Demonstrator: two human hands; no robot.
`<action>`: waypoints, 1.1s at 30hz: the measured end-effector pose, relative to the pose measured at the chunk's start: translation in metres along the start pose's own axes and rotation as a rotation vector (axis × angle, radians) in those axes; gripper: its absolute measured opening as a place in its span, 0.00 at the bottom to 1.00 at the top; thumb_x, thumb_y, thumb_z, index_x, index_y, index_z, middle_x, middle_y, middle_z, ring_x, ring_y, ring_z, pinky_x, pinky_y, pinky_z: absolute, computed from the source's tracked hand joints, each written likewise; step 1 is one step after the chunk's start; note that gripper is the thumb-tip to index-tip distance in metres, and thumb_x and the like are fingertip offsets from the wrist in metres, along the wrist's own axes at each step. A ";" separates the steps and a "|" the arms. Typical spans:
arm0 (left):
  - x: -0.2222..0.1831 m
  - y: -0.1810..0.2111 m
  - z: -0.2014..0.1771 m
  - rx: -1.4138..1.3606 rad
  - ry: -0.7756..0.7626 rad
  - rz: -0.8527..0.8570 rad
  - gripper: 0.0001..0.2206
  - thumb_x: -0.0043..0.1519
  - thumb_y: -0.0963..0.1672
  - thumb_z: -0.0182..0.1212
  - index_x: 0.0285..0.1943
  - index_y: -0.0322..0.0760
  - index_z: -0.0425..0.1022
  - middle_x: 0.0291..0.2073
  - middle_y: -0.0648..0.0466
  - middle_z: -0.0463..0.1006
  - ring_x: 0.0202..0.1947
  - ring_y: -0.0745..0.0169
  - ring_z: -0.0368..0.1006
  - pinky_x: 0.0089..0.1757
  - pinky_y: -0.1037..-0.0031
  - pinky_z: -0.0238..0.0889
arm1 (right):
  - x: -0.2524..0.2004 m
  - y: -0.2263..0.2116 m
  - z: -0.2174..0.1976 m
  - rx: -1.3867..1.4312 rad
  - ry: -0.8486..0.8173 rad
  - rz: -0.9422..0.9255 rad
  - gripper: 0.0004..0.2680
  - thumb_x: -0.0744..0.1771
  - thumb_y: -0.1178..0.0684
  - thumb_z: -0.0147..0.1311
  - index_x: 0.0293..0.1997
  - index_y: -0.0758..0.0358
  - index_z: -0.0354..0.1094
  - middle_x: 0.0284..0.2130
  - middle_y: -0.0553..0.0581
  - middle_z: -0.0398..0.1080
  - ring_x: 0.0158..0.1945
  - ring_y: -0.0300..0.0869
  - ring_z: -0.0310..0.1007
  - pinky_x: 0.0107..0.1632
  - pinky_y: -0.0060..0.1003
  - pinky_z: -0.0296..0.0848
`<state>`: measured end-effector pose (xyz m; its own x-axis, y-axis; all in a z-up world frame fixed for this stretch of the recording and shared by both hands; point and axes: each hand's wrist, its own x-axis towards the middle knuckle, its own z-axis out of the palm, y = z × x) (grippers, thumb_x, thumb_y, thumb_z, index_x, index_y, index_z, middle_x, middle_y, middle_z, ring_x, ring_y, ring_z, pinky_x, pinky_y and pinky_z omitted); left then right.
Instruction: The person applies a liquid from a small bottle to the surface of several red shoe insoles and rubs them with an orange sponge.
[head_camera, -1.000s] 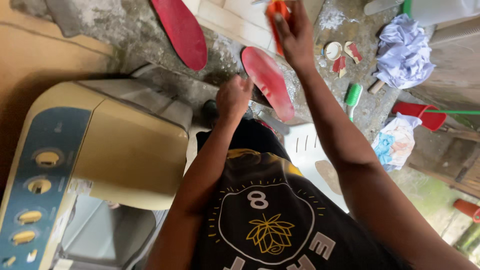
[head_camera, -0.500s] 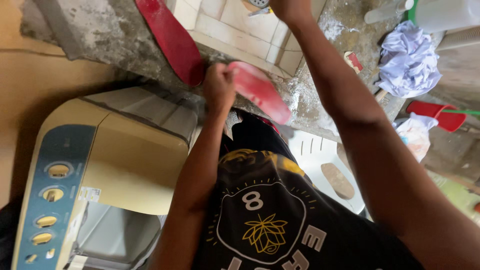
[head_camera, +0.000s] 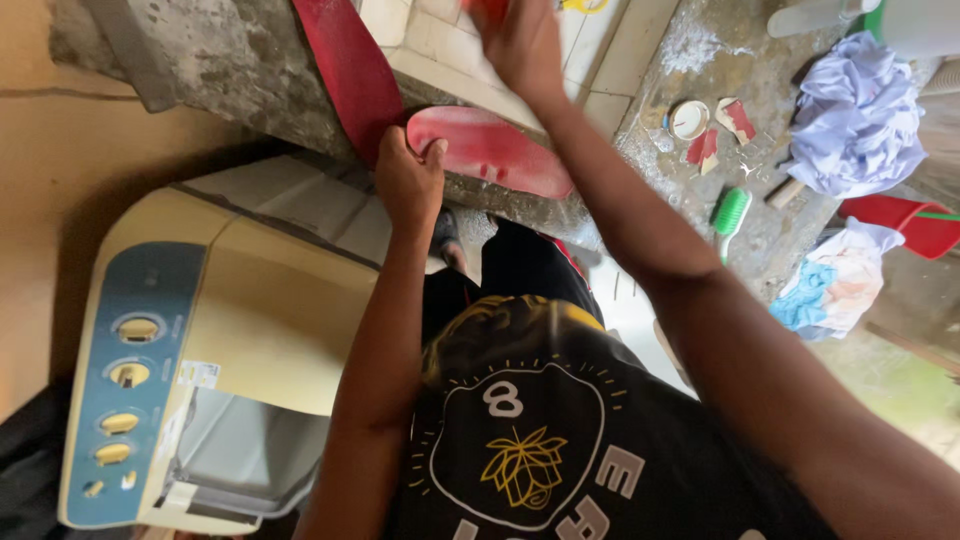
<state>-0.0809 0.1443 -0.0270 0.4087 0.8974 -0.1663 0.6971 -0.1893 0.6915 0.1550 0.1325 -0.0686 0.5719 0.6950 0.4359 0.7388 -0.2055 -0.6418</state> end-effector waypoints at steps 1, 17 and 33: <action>0.001 -0.002 -0.001 0.021 0.019 0.053 0.19 0.55 0.47 0.75 0.37 0.30 0.67 0.33 0.39 0.74 0.37 0.32 0.72 0.40 0.51 0.64 | -0.026 -0.029 0.003 0.112 -0.200 0.256 0.13 0.70 0.48 0.62 0.55 0.59 0.63 0.35 0.64 0.78 0.37 0.63 0.79 0.36 0.52 0.76; 0.005 -0.035 0.017 -0.037 0.038 0.192 0.16 0.61 0.46 0.72 0.37 0.31 0.67 0.35 0.37 0.74 0.42 0.29 0.70 0.44 0.49 0.63 | -0.125 -0.112 -0.038 0.034 -0.212 0.303 0.21 0.61 0.56 0.63 0.59 0.58 0.62 0.45 0.67 0.75 0.48 0.62 0.77 0.47 0.49 0.76; 0.012 -0.038 0.023 -0.001 -0.042 0.170 0.17 0.59 0.46 0.73 0.38 0.30 0.68 0.36 0.39 0.76 0.42 0.32 0.72 0.44 0.51 0.63 | -0.178 -0.098 -0.080 -0.133 -0.306 0.499 0.14 0.66 0.56 0.63 0.57 0.55 0.66 0.41 0.66 0.77 0.42 0.62 0.79 0.44 0.49 0.77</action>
<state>-0.0889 0.1530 -0.0713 0.5452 0.8349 -0.0759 0.6151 -0.3369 0.7128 0.0090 -0.0258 -0.0328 0.7469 0.6554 -0.1123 0.4570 -0.6286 -0.6294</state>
